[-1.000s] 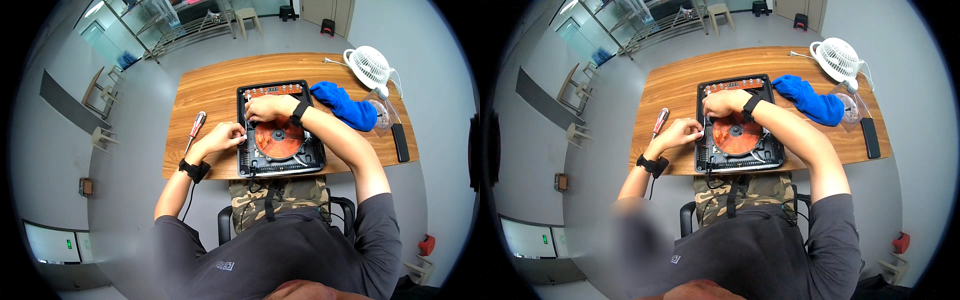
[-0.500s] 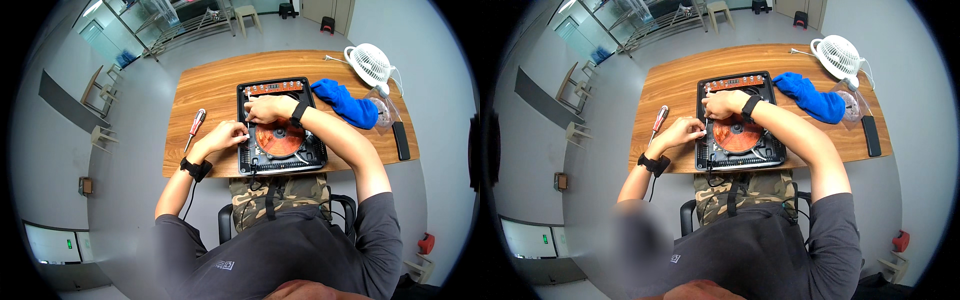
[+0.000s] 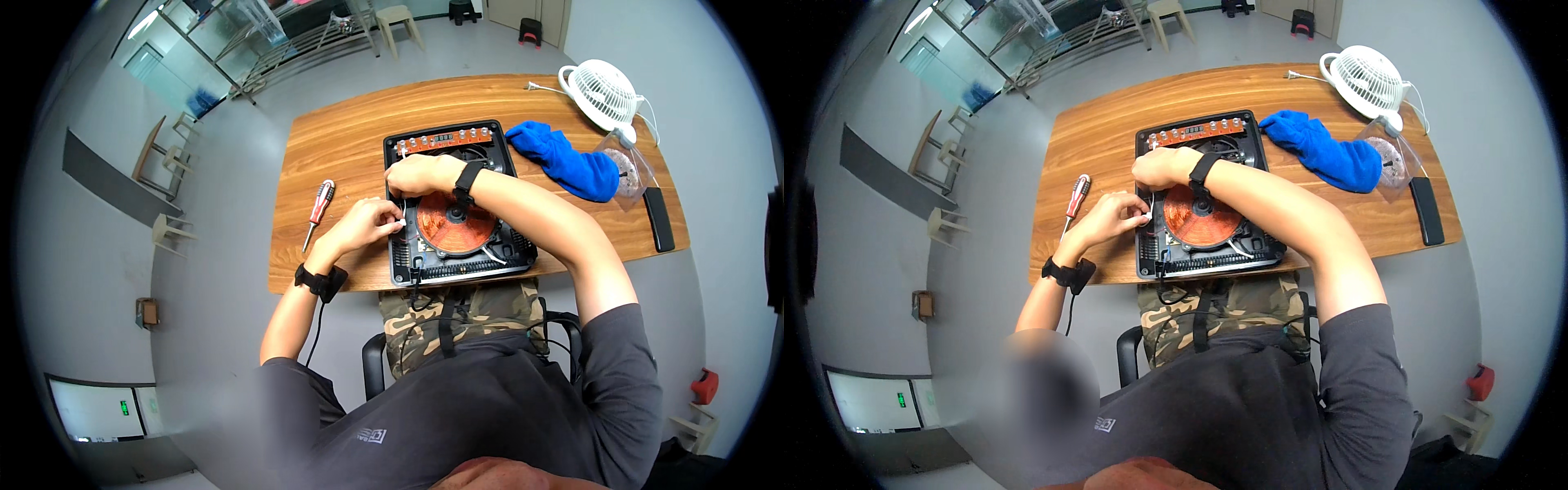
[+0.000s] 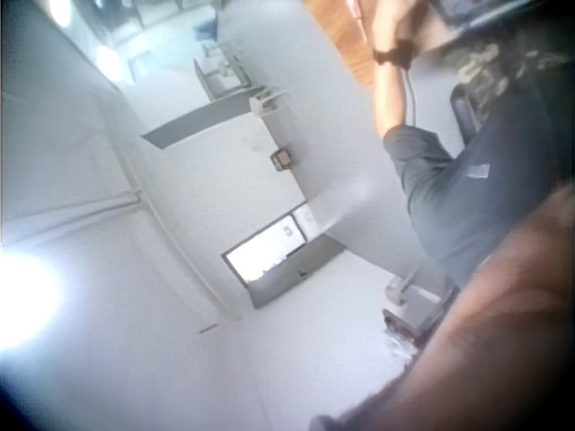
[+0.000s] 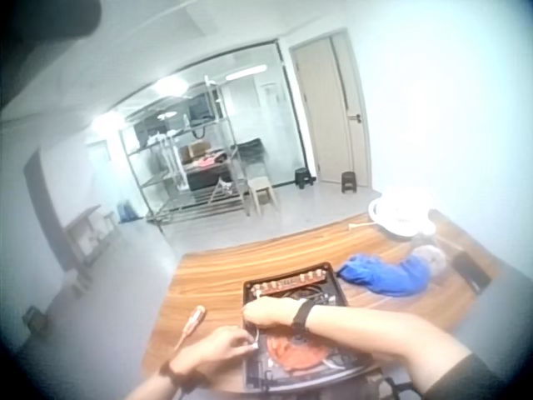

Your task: The person uses a screwdriver to remove screws from the top and bottom of a disassembled electronic device, likely a turntable. They manipulate internal components and wires, then flip the device over to continue unscrewing the base.

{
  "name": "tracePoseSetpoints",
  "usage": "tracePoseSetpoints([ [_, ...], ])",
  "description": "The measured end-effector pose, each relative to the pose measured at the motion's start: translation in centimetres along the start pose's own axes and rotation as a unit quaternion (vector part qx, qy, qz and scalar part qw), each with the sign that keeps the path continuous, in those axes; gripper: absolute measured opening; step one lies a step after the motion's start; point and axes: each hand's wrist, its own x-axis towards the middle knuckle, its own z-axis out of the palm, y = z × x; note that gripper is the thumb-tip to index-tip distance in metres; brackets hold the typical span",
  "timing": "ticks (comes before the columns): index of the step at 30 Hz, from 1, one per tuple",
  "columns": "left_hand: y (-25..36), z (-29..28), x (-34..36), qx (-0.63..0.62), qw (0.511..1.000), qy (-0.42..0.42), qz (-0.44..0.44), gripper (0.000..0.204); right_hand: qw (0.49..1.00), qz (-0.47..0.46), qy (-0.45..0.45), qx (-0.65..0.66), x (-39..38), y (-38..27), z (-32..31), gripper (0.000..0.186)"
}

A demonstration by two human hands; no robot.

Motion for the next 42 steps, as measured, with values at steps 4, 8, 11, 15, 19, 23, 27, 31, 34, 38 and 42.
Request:
tracePoseSetpoints([
  [4, -0.2, 0.0, -0.1, 0.0, 1.0, 0.001, 0.001, 0.019, 1.0, 0.003, 0.001, 0.015, 0.5, 0.1, 0.5, 0.021],
  [8, -0.2, -0.2, 0.0, 0.001, 1.0, -0.001, -0.006, 0.019, 1.0, -0.005, -0.023, 0.001, 0.4, -0.8, -0.6, 0.018],
  [11, -0.1, -0.1, -0.1, 0.0, 1.0, 0.003, -0.004, 0.018, 0.998, 0.013, -0.059, 0.003, 0.6, -1.7, -1.5, 0.015],
  [15, 0.0, -0.1, 0.0, 0.003, 1.0, 0.005, -0.003, 0.018, 0.997, 0.032, -0.067, -0.002, 0.8, -1.5, -1.5, 0.016],
  [19, -0.2, -0.1, 0.1, 0.005, 1.0, 0.004, -0.001, 0.018, 0.996, 0.06, -0.068, -0.014, 1.1, -1.8, -1.2, 0.017],
  [23, -0.1, -0.1, -0.1, 0.006, 1.0, 0.005, -0.007, 0.018, 0.996, 0.049, -0.072, -0.025, 1.0, -2.1, -1.5, 0.018],
  [27, -0.1, 0.0, -0.1, 0.01, 1.0, 0.009, 0.0, 0.018, 0.997, 0.028, -0.068, -0.039, 1.0, -1.9, -1.3, 0.019],
  [31, 0.1, -0.1, 0.0, 0.013, 1.0, 0.007, 0.003, 0.018, 0.995, 0.029, -0.076, -0.055, 1.3, -1.5, -0.6, 0.021],
  [34, 0.1, 0.0, 0.1, 0.018, 1.0, 0.007, 0.005, 0.017, 0.996, -0.006, -0.05, -0.073, 1.4, -1.0, 0.1, 0.02],
  [38, -0.1, 0.1, 0.0, 0.013, 1.0, 0.01, 0.001, 0.017, 0.996, 0.009, -0.055, -0.076, 1.6, -1.8, -0.2, 0.021],
  [42, -0.3, 0.4, -0.1, 0.006, 0.999, 0.022, 0.028, 0.017, 0.991, 0.019, -0.093, -0.093, 2.2, -2.9, -1.0, 0.023],
])
